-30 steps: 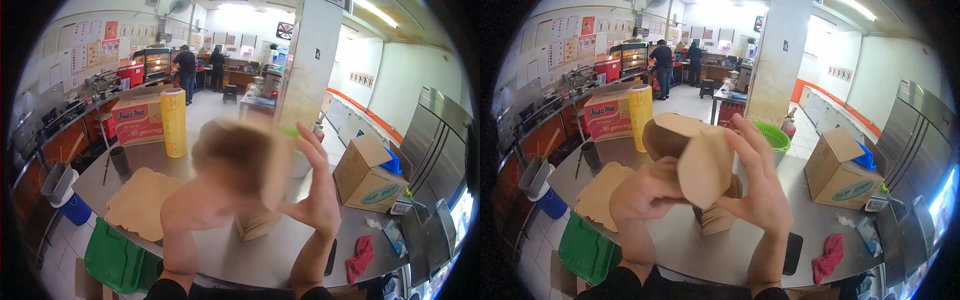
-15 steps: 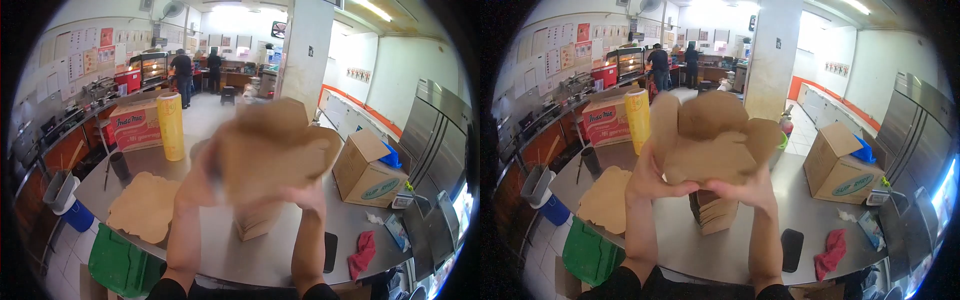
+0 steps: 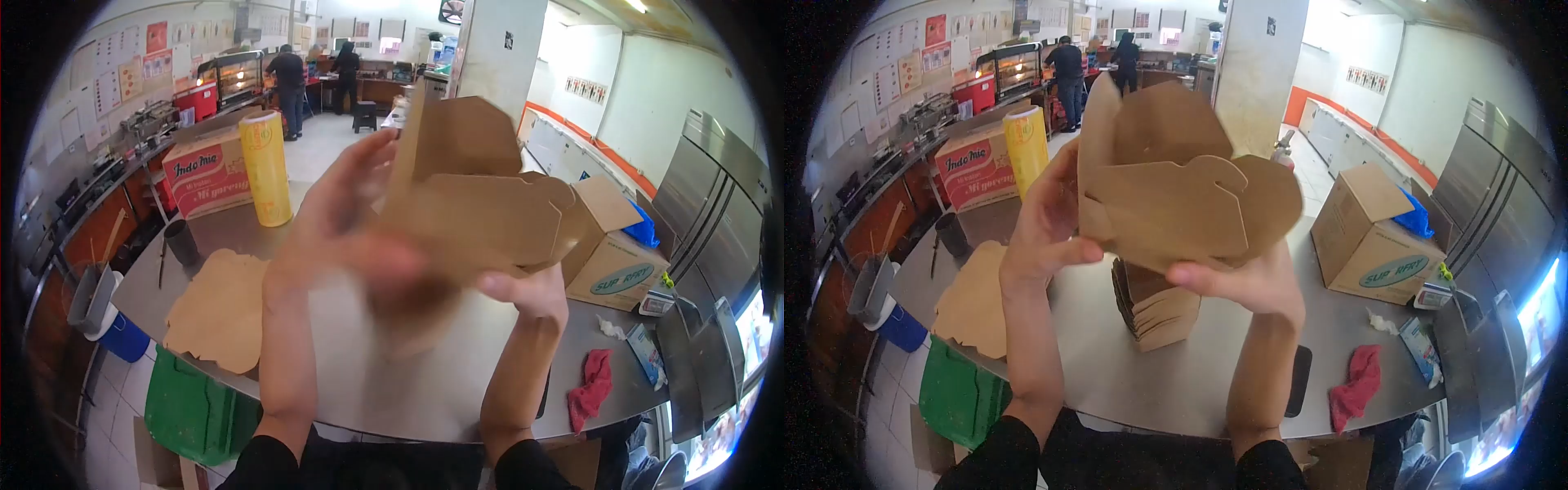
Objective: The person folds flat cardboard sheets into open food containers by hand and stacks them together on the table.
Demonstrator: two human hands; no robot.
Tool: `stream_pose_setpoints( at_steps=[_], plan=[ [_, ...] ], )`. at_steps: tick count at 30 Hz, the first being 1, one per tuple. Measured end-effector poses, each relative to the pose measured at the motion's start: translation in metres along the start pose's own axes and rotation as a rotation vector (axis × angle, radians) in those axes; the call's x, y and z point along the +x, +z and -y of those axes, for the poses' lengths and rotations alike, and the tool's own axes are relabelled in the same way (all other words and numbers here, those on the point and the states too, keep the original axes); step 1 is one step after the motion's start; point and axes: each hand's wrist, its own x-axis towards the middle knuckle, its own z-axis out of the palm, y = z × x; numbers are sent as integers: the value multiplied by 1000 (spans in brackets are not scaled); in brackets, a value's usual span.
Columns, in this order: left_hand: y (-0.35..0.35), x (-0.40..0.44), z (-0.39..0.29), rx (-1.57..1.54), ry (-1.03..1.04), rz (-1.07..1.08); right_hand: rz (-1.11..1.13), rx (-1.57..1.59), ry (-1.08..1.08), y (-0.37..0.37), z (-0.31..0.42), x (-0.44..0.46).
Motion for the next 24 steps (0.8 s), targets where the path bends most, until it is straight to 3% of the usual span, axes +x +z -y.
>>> stream_pose_setpoints(
  at_steps=[3, 5, 6, 7, 9, 10, 15, 17, 21, 24],
  plan=[
    [-3, 5, 9, -46, -25, -59, -181, -100, 6, 6, 5, 4],
    [-18, -3, 18, 377, -89, 146, -273, -28, 49, 14, 6, 11],
    [-24, -13, 17, 448, -220, 236, -320, 11, 69, 17, 6, 10],
    [-19, -22, 23, 450, -221, 239, -367, 50, 86, 20, 7, 10],
    [-5, -37, 39, 952, -127, 435, -324, -30, 166, 21, 3, 9],
    [1, -42, 43, 965, -119, 445, -338, -79, 143, 24, 1, 8],
    [40, -80, 60, 628, -265, -102, -329, -383, 288, 28, -16, -9],
    [63, -88, 42, 647, -272, -223, -278, -558, 498, 36, 1, -15],
    [95, -112, 29, 590, -135, -453, -209, -874, 486, 44, 9, -34],
    [103, -116, 23, 626, -105, -529, 13, -1170, 336, 58, 19, -48]
  ],
)
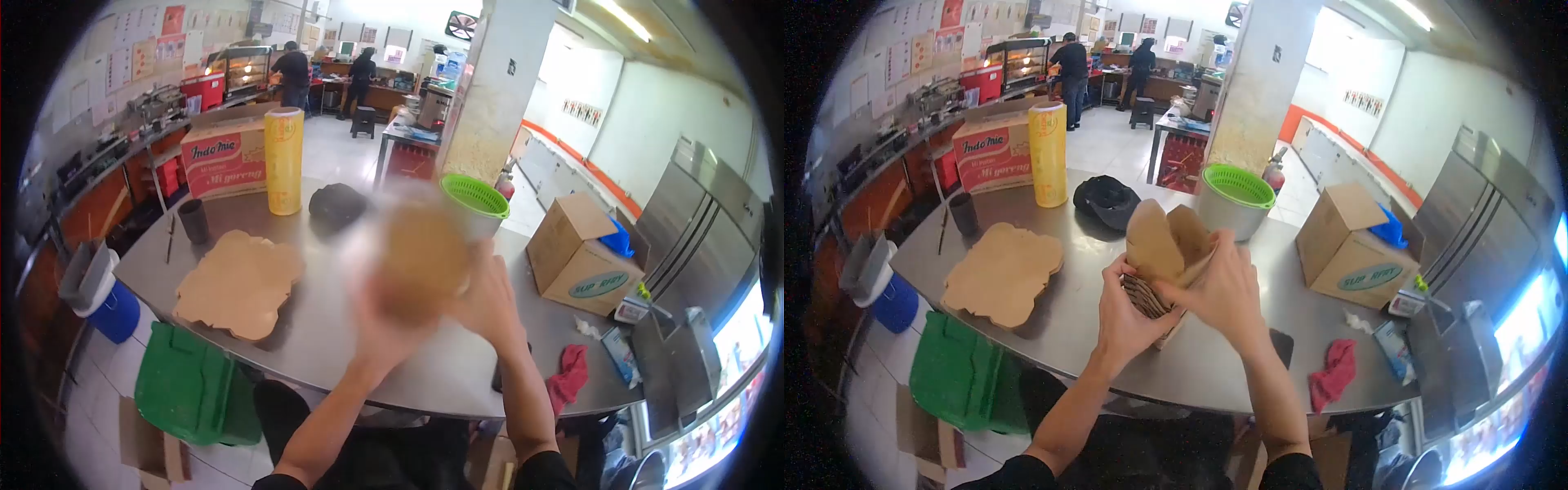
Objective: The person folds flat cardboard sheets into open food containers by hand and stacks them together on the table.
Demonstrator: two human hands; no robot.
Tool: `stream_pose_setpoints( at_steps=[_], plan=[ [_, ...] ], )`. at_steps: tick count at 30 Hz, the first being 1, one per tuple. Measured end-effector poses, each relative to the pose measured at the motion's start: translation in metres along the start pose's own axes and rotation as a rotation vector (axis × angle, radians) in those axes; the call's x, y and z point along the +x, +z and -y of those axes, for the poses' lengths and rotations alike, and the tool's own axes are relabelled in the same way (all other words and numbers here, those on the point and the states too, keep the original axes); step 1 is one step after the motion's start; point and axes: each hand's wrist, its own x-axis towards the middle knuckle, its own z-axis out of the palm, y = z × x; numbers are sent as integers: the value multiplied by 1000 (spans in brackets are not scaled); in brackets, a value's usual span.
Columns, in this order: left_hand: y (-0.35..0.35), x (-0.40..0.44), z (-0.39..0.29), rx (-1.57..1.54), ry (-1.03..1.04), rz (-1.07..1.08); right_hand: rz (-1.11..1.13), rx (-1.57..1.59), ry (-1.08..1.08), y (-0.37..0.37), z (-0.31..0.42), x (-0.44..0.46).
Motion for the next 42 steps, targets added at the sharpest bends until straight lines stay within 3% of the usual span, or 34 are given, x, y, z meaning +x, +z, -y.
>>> stream_pose_setpoints(
  at_steps=[1, 3, 7, 9, 10, 12, 14, 19, 20, 21, 23, 25, 26, 30, 32, 33, 35, 36, 38, 41, 42],
  plan=[
    [-2, -2, 1, 9, -18, -14, 13, -20, -20, 1, -2, -4],
    [-6, -5, 8, 5, -13, -19, 35, -16, -319, 0, -13, -1],
    [-19, -7, 11, 64, -17, 21, -38, 15, -517, -47, 19, 31],
    [-19, -8, 15, 82, 0, 12, 389, 76, -46, -75, 54, 66],
    [-18, -8, 16, 101, 29, 25, 392, 76, -46, -73, 59, 88],
    [-20, -9, 13, 82, 7, 46, 1077, -326, -416, -61, 57, 126],
    [-21, -12, 11, 53, -12, 65, 1193, -241, -752, -27, 53, 137],
    [-24, -15, 11, -10, -79, 127, 1318, -224, -655, 35, 18, 120],
    [-27, -16, 11, -6, -99, 134, 1325, -220, -656, 39, 20, 114],
    [-28, -15, 11, -8, -119, 150, 1333, -499, -769, 39, 28, 106],
    [-27, -14, 12, -11, -148, 170, 1329, -771, -878, 35, 33, 89],
    [-22, -15, 14, -57, -75, 136, 1136, -257, -508, 22, 24, 74],
    [-18, -16, 17, -68, -79, 145, 1140, -259, -492, 23, 18, 72],
    [-3, -19, 22, -103, -47, 94, 890, -394, -1274, 44, -29, 80],
    [1, -19, 21, -103, -63, 114, 792, -422, -1465, 43, -21, 70],
    [3, -20, 22, -101, -28, 102, 865, -823, -1523, 41, 4, 54],
    [8, -22, 25, -90, 9, 108, 915, -1223, -1528, 48, 1, 47],
    [9, -23, 26, -82, -18, 106, 778, -760, -1507, 66, -29, 52],
    [10, -22, 25, -70, -37, 115, 608, -315, -1432, 82, -55, 59],
    [13, -17, 19, -117, -13, 129, 533, -227, -1516, 52, -41, 76],
    [12, -14, 19, -66, 28, 188, 770, -255, -1068, 11, -6, 79]
  ],
)
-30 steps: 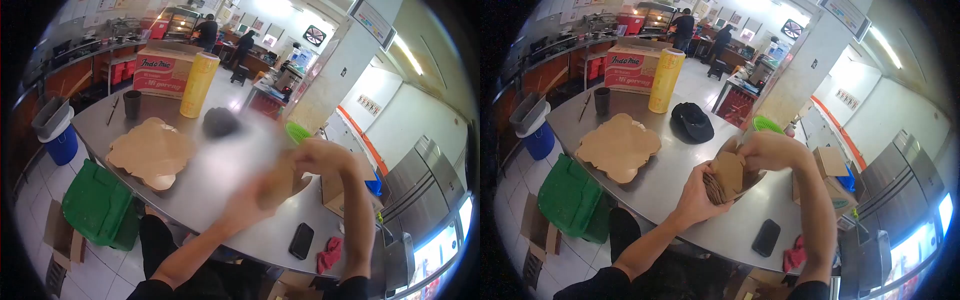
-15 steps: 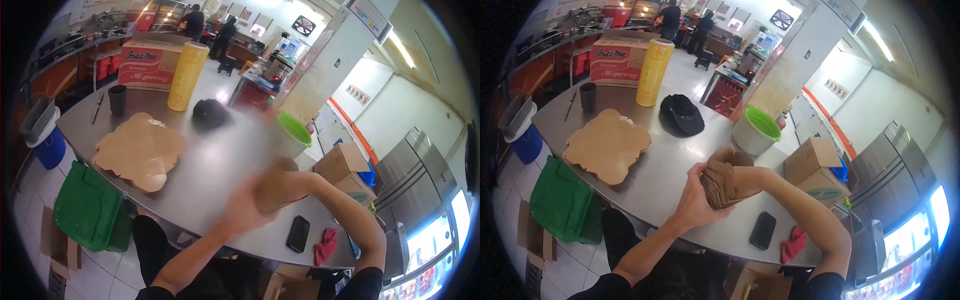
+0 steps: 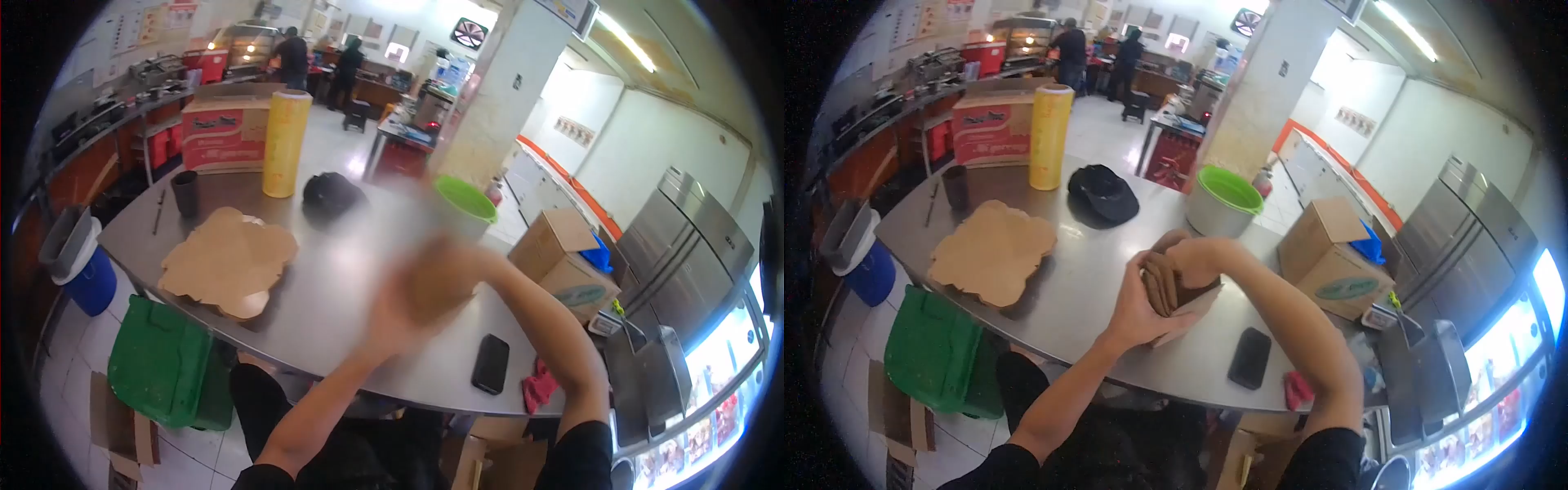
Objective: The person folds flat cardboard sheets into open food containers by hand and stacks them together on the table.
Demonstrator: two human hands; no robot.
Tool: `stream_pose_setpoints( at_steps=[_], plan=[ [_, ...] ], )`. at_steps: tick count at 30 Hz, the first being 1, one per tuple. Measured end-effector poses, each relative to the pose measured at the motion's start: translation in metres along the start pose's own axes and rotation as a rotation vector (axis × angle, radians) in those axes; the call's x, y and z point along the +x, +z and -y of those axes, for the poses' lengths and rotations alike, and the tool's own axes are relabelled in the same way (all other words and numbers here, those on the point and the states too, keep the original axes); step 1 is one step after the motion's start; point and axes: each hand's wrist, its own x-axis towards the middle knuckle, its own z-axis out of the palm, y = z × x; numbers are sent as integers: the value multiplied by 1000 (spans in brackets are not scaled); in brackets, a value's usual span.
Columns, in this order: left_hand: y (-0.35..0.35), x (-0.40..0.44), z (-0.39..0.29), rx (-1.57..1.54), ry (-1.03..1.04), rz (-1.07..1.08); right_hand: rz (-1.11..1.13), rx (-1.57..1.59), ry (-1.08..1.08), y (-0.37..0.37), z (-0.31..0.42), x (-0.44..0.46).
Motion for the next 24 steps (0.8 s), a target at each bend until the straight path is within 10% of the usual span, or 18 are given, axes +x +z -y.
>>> stream_pose_setpoints(
  at_steps=[1, 4, 9, 12, 14, 19, 24],
  plan=[
    [-6, 3, 3, 67, 27, 50, 177, 246, 350, -33, 12, -1],
    [-40, -12, 15, 219, 54, 86, -653, -26, 758, -39, 57, -23],
    [-155, -24, 66, 776, 58, -132, -1421, 343, 545, 43, 167, -46],
    [-196, -12, 65, 1002, -457, 216, -1347, 646, 527, 119, 181, -35],
    [-209, -4, 68, 1047, -699, 355, -1119, 503, 915, 175, 169, -30],
    [-241, -40, 103, 915, -291, 260, -1055, 610, 947, 193, 172, -32],
    [-250, -27, 76, 808, -397, 495, -922, 733, 1003, 186, 168, -29]
  ],
)
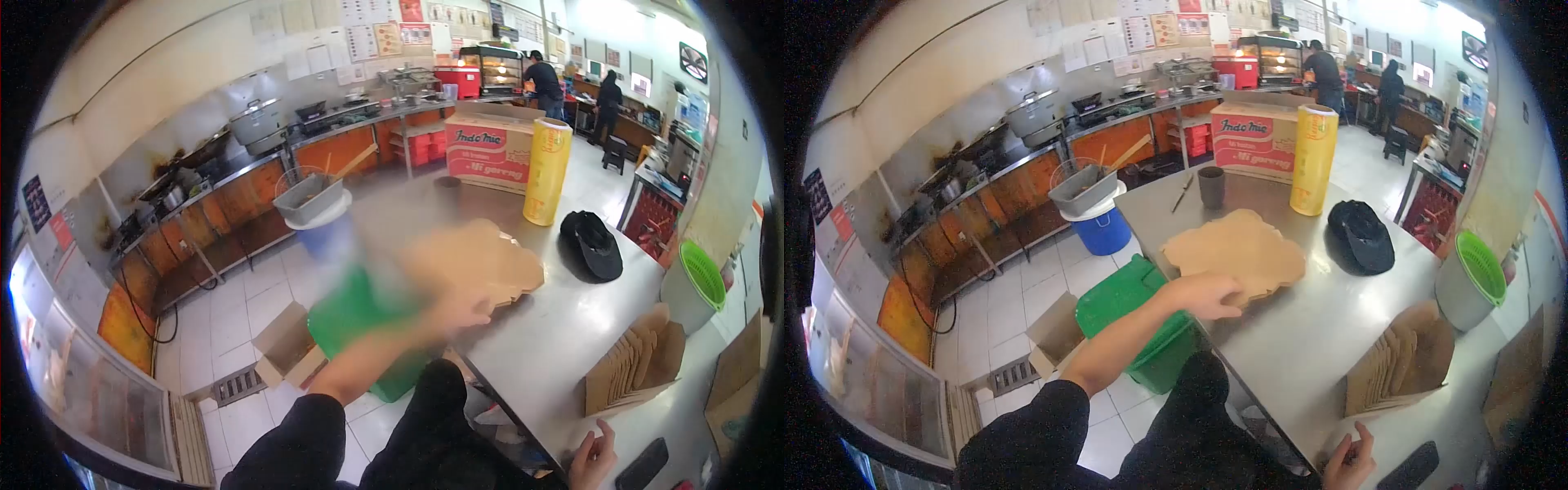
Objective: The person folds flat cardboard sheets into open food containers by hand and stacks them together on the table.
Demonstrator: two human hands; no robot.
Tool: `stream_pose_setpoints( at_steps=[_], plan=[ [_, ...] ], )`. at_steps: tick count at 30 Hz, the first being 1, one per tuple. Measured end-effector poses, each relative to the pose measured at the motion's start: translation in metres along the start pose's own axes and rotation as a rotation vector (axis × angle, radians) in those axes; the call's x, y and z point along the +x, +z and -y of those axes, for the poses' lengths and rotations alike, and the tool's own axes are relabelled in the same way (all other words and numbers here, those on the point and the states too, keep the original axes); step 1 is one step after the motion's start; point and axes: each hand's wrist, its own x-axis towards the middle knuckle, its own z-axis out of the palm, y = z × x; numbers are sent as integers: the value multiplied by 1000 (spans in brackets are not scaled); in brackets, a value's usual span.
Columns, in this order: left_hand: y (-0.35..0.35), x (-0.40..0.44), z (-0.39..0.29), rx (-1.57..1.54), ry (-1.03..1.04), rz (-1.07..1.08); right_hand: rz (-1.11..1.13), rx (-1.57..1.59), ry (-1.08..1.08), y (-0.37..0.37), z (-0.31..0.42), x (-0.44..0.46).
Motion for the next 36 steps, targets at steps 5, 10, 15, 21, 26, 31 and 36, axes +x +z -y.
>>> stream_pose_setpoints(
  at_steps=[5, 10, 15, 21, 26, 31, 36],
  plan=[
    [18, -7, -13, 206, -109, 82, -55, 117, 98, 8, -6, -5],
    [13, -8, -22, 169, -146, -258, -74, -11, -14, 4, -9, -3],
    [-15, -12, -42, -88, -169, -385, -103, -13, -49, 2, -8, -3],
    [-34, 0, -36, -447, -231, -564, -57, -15, 99, 4, -4, -2],
    [-86, -15, -86, -433, 89, -1553, -91, 16, -4, 3, -7, -3],
    [-98, -13, -163, -672, 405, -1784, -140, 177, -456, -34, 65, 18],
    [-79, -3, -224, -1019, 602, -1565, -220, 241, -626, -69, 175, 88]
  ],
)
